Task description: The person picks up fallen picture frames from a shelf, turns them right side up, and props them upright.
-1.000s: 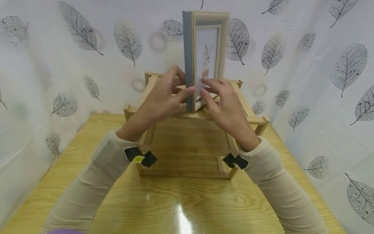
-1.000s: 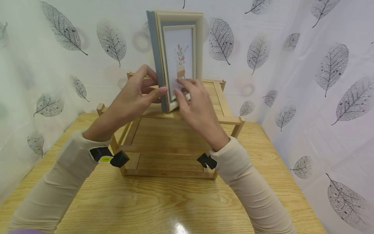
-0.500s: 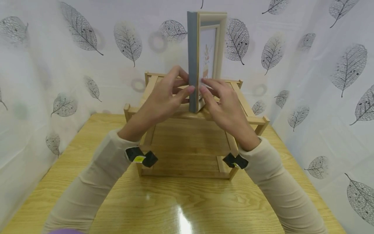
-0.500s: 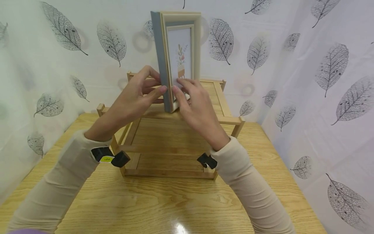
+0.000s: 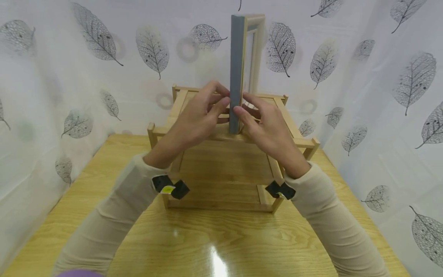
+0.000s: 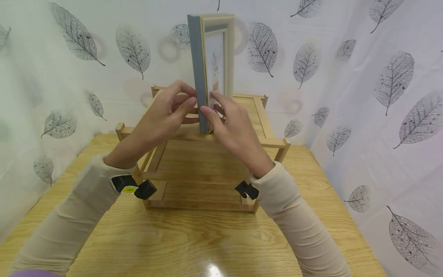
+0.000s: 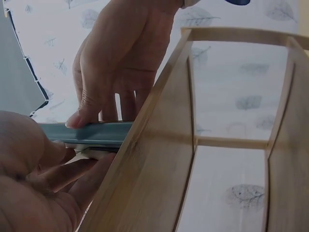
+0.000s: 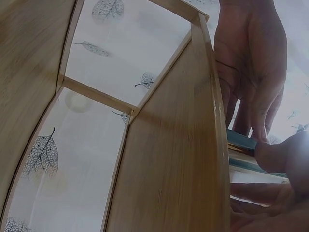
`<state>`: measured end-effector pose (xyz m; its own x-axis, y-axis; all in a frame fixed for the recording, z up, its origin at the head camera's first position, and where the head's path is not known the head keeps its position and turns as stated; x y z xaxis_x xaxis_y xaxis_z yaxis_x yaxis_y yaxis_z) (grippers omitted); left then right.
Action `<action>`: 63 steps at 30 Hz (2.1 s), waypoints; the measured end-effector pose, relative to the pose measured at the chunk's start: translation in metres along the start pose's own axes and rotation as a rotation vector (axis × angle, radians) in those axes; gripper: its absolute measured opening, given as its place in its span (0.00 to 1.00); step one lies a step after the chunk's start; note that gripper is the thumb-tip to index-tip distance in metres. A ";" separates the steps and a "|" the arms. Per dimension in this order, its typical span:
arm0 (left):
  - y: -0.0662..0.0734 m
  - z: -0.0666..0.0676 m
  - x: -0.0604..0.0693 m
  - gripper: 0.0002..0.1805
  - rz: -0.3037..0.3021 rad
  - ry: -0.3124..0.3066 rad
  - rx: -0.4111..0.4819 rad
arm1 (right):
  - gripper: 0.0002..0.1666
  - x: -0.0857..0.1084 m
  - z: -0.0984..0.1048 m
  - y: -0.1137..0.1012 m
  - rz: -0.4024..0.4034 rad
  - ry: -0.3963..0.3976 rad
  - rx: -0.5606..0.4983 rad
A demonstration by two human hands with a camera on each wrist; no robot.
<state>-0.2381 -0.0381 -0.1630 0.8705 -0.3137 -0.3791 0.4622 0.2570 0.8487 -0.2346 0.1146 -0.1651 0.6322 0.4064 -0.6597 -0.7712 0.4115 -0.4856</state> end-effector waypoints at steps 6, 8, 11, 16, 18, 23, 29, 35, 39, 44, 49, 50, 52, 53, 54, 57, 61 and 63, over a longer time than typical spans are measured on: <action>-0.002 -0.001 0.000 0.16 0.013 -0.025 0.026 | 0.28 0.001 0.000 -0.001 0.030 -0.012 -0.006; -0.002 -0.002 -0.001 0.21 0.009 -0.038 0.016 | 0.28 0.001 0.001 -0.001 0.032 -0.018 -0.008; -0.003 -0.003 -0.003 0.27 -0.011 -0.058 -0.046 | 0.28 0.001 0.001 -0.001 0.040 -0.024 -0.006; -0.002 -0.005 -0.004 0.31 -0.063 -0.080 -0.102 | 0.25 0.001 0.002 0.000 0.065 -0.031 -0.026; -0.002 -0.006 -0.004 0.32 -0.073 -0.091 -0.101 | 0.24 0.000 0.002 0.001 0.071 -0.038 -0.041; -0.002 -0.008 -0.004 0.34 -0.062 -0.121 -0.119 | 0.23 0.000 0.002 0.003 0.069 -0.066 -0.074; -0.001 -0.009 -0.003 0.35 -0.057 -0.116 -0.149 | 0.25 -0.001 0.003 0.003 0.095 -0.107 -0.104; 0.000 -0.008 -0.003 0.33 -0.035 -0.077 -0.216 | 0.26 -0.001 0.002 0.003 0.127 -0.141 -0.131; 0.000 -0.008 -0.003 0.31 -0.043 -0.052 -0.227 | 0.26 -0.001 0.002 0.003 0.129 -0.145 -0.122; -0.001 -0.005 -0.002 0.30 -0.044 -0.009 -0.230 | 0.26 0.000 0.003 0.004 0.120 -0.150 -0.121; -0.002 0.001 0.000 0.30 -0.023 0.017 -0.257 | 0.23 0.000 0.003 0.005 0.110 -0.160 -0.107; -0.002 0.002 0.000 0.30 -0.016 0.021 -0.262 | 0.23 0.000 0.004 0.006 0.109 -0.162 -0.105; -0.003 0.005 0.001 0.31 -0.005 0.029 -0.280 | 0.21 0.000 0.004 0.006 0.105 -0.166 -0.092; -0.003 0.006 0.001 0.32 -0.001 0.033 -0.293 | 0.21 0.000 0.004 0.006 0.102 -0.168 -0.087; -0.003 0.008 0.002 0.32 0.005 0.036 -0.308 | 0.20 0.000 0.004 0.006 0.098 -0.171 -0.083; -0.003 0.012 0.003 0.33 0.009 0.052 -0.355 | 0.19 -0.001 0.005 0.006 0.086 -0.178 -0.075; -0.004 0.018 0.004 0.32 0.001 0.070 -0.406 | 0.16 -0.001 0.005 0.006 0.081 -0.187 -0.070; -0.005 0.020 0.005 0.31 -0.001 0.073 -0.419 | 0.14 -0.001 0.005 0.006 0.084 -0.189 -0.067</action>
<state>-0.2399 -0.0595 -0.1617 0.8726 -0.2522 -0.4183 0.4789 0.6105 0.6308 -0.2394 0.1205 -0.1639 0.5636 0.5854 -0.5828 -0.8208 0.3176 -0.4748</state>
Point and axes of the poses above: each hand's wrist, its own x-axis away from the middle knuckle, its own z-axis out of the back of the hand, y = z × x, the point moved 5 cm from there along -x, towards the middle knuckle, and after that the axes turned 10 degrees about z, right-handed, at the moved point
